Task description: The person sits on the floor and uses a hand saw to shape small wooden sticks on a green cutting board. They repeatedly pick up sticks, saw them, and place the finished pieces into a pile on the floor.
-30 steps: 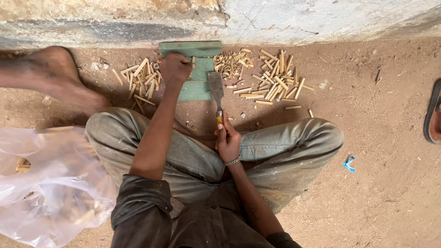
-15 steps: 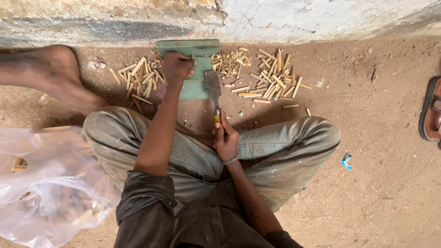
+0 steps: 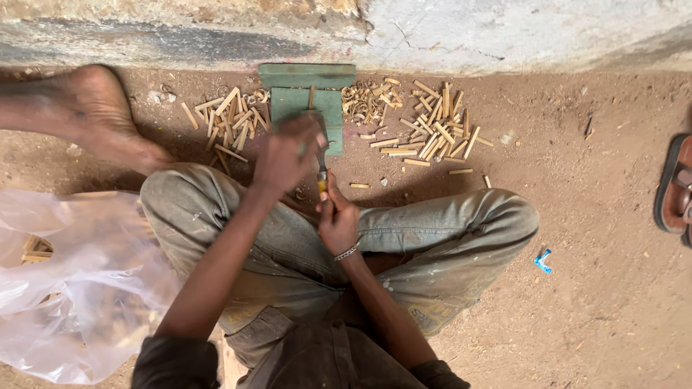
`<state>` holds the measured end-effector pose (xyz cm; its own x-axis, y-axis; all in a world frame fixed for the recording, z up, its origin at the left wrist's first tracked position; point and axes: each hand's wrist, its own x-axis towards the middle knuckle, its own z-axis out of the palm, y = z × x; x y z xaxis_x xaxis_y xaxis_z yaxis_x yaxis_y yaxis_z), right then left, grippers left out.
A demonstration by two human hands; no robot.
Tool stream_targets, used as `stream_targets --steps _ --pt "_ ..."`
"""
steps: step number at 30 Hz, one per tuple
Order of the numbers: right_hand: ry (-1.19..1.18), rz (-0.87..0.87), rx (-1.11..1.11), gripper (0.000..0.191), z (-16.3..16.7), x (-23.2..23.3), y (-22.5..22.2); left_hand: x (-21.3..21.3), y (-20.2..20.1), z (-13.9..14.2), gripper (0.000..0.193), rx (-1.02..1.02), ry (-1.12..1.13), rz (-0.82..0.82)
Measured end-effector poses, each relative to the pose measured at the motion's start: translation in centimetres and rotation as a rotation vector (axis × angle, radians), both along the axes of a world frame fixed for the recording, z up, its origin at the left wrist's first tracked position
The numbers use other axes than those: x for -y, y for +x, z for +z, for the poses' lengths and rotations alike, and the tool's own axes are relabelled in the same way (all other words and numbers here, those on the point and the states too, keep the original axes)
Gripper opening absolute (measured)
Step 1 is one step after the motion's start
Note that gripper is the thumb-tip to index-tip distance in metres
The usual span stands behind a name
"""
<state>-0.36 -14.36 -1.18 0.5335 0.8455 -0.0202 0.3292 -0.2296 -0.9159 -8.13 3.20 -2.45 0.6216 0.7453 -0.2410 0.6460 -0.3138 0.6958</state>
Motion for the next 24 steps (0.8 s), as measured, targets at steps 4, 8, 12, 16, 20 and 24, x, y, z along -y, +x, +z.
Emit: stream_targets --steps 4,8,12,16,20,24 --pt "-0.097 -0.008 0.094 0.047 -0.7 -0.6 -1.0 2.1 -0.9 -0.7 0.055 0.09 0.384 -0.253" --pt "-0.135 -0.021 0.09 0.042 -1.4 -0.8 -1.5 1.8 -0.9 -2.6 0.059 0.039 0.308 -0.318" --pt "-0.117 -0.036 0.05 0.045 -2.0 -1.1 -1.5 1.4 -0.8 -3.9 0.063 0.047 0.362 -0.349" --pt "-0.131 -0.025 0.059 0.048 -1.9 -1.2 -1.5 1.3 -0.6 -4.1 0.061 0.08 0.313 -0.344" --pt "-0.05 -0.065 0.088 0.045 -1.6 -2.0 -1.7 0.5 0.0 -3.8 0.059 0.024 0.382 -0.396" --pt "-0.089 -0.108 0.098 0.044 -1.9 -4.1 -0.9 -0.9 1.0 -3.4 0.057 0.094 0.196 -0.33"
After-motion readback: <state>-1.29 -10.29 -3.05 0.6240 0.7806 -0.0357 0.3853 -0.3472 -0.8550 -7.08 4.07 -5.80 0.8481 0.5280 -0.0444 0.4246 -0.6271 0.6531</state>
